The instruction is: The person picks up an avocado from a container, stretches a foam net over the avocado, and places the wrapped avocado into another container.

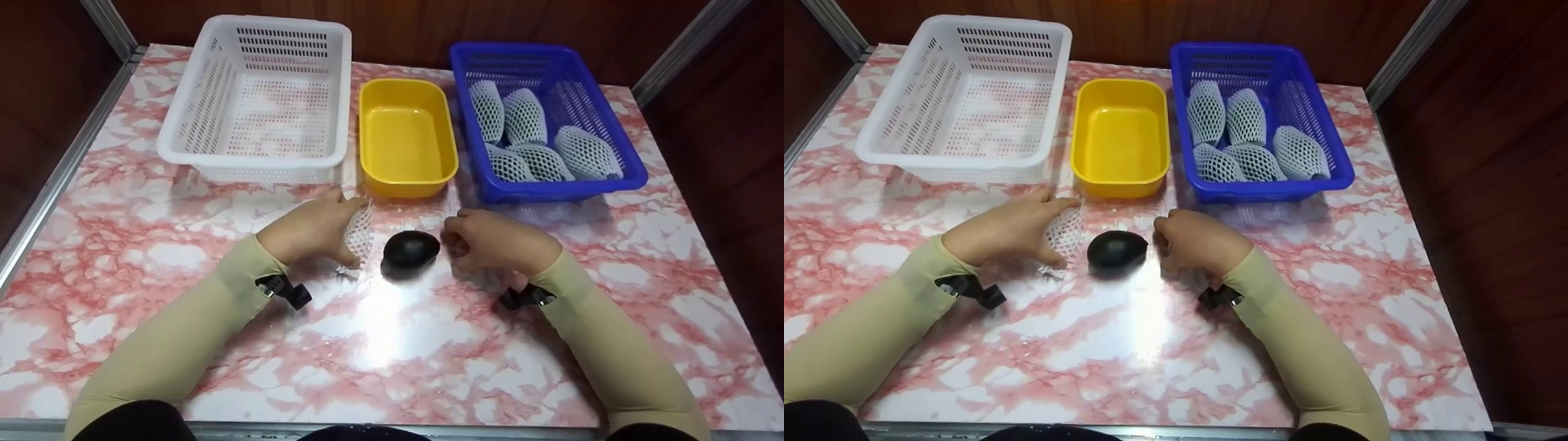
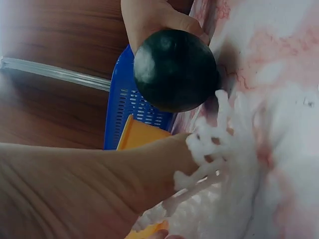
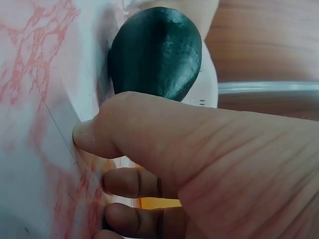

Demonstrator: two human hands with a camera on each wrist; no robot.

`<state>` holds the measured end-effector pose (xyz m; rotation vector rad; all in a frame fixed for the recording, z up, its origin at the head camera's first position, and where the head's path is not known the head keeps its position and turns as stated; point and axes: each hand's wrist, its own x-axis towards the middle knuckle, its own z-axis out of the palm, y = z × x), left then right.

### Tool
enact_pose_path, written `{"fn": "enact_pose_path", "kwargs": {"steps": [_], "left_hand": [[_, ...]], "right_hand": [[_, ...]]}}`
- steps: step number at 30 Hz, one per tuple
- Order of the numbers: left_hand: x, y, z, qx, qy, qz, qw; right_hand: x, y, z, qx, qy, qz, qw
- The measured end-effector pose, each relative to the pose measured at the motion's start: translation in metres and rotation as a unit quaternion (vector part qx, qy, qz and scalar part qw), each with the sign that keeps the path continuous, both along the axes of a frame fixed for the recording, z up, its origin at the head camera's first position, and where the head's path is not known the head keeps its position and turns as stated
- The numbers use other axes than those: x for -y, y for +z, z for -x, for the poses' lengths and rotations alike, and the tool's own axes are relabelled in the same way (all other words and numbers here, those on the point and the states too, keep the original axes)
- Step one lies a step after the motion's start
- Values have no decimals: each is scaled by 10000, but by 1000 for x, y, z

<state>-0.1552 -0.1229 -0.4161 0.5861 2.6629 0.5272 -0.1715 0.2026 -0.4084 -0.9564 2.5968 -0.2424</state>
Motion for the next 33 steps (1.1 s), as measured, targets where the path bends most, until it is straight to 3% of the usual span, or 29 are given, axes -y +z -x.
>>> {"fn": "enact_pose_path", "kwargs": {"steps": [3,8,13,18,21,28,33], "left_hand": [[7,2,3,119,-211,42,9997],[16,1,7,530,-262,-153,9981],[12,-3,6,259,-332,-114,9990],[10,-3,6,73,-300,-2,9995],[9,-3,7,29,-310,54,9995],[8,-2,6,158,-235,122,9995],[8,-1,5,123,-297,112,9994]], "right_hand": [[0,1,1,25,3,70,10000],[-5,5,3,114,213,432,9988],[-4,7,4,217,367,1158,9924],[11,-3,1,39,762,1769,9813],[18,-9,-2,-120,930,1754,9800],[23,-12,-7,-220,769,1488,9856],[26,-11,-6,-591,720,1804,9792]]}}
